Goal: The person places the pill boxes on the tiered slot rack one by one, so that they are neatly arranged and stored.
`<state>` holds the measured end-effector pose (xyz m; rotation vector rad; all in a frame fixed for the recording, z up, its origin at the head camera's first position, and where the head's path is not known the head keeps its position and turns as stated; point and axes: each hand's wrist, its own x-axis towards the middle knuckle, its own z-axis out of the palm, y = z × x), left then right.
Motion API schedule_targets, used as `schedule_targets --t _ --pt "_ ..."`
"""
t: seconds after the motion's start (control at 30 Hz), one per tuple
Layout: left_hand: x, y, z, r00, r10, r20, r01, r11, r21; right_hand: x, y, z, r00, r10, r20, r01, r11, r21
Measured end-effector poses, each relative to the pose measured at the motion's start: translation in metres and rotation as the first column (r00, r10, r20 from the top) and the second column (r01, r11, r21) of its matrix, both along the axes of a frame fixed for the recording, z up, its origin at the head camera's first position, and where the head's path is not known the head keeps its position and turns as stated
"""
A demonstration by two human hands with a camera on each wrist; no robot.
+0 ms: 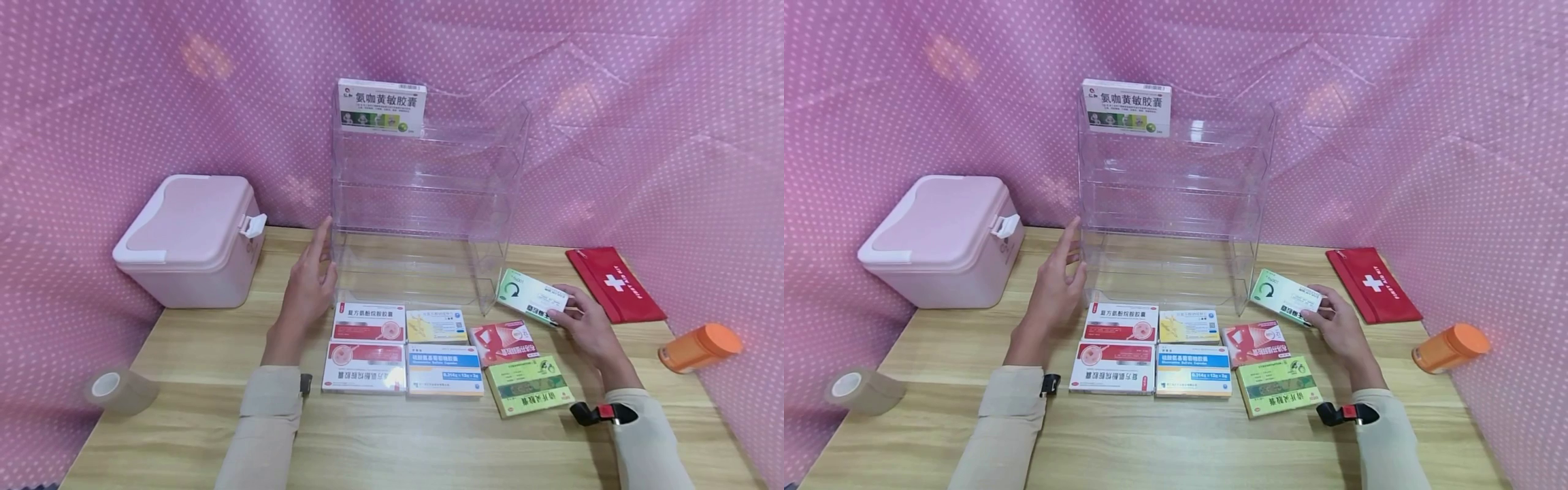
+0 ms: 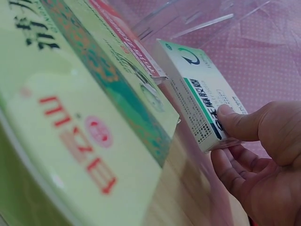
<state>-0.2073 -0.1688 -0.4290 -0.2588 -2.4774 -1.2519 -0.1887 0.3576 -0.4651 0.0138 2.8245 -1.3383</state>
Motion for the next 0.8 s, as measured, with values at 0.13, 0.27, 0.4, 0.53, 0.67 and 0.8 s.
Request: schedule_targets --t 0.13,0.27,0.4,0.53,0.67,0.8 --pt "0.0 0.0 0.001 1.0 -0.002 -0.002 0.002 1.0 -0.001 0.0 0.002 0.001 1.0 -0.001 -0.019 0.001 1.0 -0.001" --pt "0.001 0.0 0.002 1.0 -0.003 0.004 0.003 1.0 0.001 0.0 0.004 0.001 1.0 0.001 -0.023 -0.001 1.0 0.004" --pt "0.001 0.001 0.002 1.0 -0.002 0.02 0.002 1.0 0.003 0.001 0.005 0.004 1.0 0.004 -0.019 -0.004 1.0 -0.003" --pt "0.001 0.0 0.001 1.0 0.002 0.022 -0.002 1.0 0.005 0.001 0.005 0.009 1.0 0.005 -0.024 -0.006 1.0 -0.021" --pt "0.0 0.0 0.0 1.0 0.002 0.016 -0.002 1.0 0.01 0.0 0.006 0.011 1.0 0.002 -0.027 -0.003 0.999 -0.037" --pt "0.0 0.0 0.0 1.0 -0.001 0.017 0.001 1.0 0.013 0.0 0.005 0.015 0.999 0.005 -0.036 -0.008 0.997 -0.072"
